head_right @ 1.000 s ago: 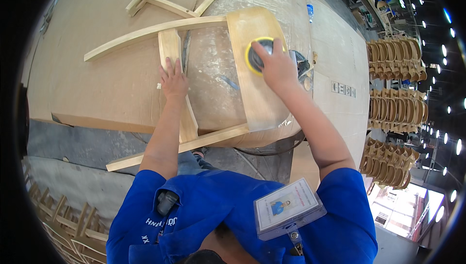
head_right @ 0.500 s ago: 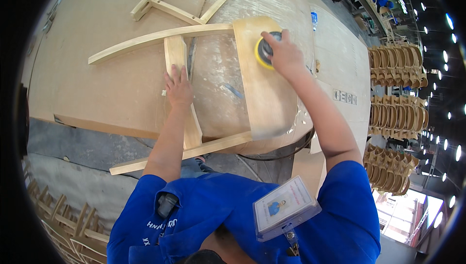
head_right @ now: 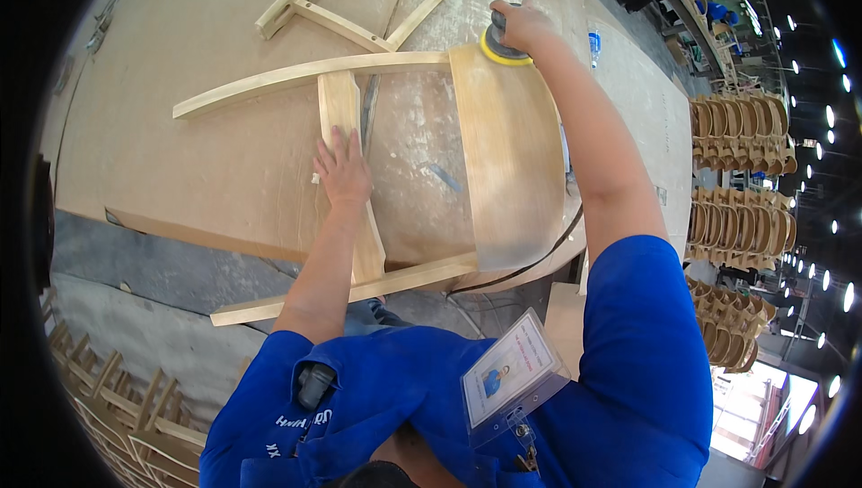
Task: The person uses a handheld orbital sander to smooth the surfaces of a wooden chair frame. They reposition the chair multiple times to access different sections, including the seat and legs, while other workers are visible in the background.
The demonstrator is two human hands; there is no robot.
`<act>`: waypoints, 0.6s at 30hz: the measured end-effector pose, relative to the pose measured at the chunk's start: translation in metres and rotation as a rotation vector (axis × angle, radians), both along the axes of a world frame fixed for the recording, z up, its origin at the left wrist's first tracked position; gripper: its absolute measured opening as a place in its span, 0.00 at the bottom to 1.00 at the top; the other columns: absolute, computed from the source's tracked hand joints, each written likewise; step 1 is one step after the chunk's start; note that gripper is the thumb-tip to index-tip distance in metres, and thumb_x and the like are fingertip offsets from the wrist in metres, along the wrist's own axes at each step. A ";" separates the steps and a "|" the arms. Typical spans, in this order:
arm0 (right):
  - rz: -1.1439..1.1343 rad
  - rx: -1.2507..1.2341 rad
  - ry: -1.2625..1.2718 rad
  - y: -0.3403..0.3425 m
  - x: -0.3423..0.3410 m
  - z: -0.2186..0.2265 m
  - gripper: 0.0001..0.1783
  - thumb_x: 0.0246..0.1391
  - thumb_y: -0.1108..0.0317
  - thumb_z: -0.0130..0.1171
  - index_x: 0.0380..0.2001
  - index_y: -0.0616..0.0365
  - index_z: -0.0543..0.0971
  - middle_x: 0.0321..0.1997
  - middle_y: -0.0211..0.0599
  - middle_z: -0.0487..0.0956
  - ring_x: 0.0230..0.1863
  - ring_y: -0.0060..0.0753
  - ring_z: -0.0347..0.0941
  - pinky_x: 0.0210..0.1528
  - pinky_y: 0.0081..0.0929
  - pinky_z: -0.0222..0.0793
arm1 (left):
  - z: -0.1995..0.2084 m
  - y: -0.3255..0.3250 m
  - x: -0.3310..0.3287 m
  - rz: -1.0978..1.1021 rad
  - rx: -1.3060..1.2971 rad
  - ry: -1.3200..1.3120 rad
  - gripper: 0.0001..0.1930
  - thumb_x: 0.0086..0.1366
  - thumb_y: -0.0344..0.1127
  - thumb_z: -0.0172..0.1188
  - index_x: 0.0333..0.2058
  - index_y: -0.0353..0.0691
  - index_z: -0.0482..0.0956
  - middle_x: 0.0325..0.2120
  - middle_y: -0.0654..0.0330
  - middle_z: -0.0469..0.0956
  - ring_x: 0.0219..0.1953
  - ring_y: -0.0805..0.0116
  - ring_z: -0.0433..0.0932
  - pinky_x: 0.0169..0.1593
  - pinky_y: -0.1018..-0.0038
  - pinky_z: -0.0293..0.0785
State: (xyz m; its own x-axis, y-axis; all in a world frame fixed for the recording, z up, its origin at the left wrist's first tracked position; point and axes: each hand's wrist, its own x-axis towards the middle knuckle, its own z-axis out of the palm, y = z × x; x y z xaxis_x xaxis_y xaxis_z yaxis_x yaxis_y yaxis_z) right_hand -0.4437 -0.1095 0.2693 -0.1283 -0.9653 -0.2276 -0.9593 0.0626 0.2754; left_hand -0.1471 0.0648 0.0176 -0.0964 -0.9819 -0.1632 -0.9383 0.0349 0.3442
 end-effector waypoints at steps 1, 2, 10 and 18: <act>0.013 -0.004 -0.009 0.004 0.001 0.001 0.40 0.46 0.62 0.70 0.62 0.24 0.66 0.58 0.47 0.69 0.52 0.52 0.76 0.52 0.41 0.74 | 0.000 -0.001 0.000 0.007 -0.014 0.000 0.31 0.68 0.42 0.46 0.69 0.58 0.54 0.73 0.57 0.41 0.72 0.39 0.40 0.70 0.44 0.40; 0.017 0.000 -0.013 0.011 0.003 0.002 0.40 0.46 0.62 0.70 0.62 0.24 0.66 0.58 0.47 0.68 0.52 0.52 0.76 0.52 0.41 0.74 | -0.001 -0.001 -0.001 0.011 -0.018 -0.001 0.31 0.68 0.42 0.46 0.69 0.58 0.54 0.73 0.57 0.41 0.72 0.39 0.40 0.70 0.44 0.41; -0.009 -0.040 -0.054 0.081 0.024 0.017 0.38 0.49 0.64 0.68 0.62 0.24 0.65 0.59 0.46 0.67 0.50 0.53 0.77 0.50 0.42 0.75 | -0.011 0.002 -0.002 0.019 -0.088 -0.004 0.31 0.67 0.41 0.47 0.69 0.56 0.56 0.72 0.56 0.43 0.71 0.38 0.42 0.68 0.46 0.45; -0.037 -0.104 -0.066 0.146 0.034 0.034 0.36 0.48 0.68 0.67 0.60 0.29 0.67 0.52 0.47 0.69 0.46 0.55 0.77 0.48 0.45 0.74 | -0.017 0.001 -0.003 0.014 -0.133 -0.058 0.31 0.66 0.41 0.48 0.69 0.57 0.56 0.72 0.57 0.45 0.71 0.39 0.45 0.67 0.47 0.49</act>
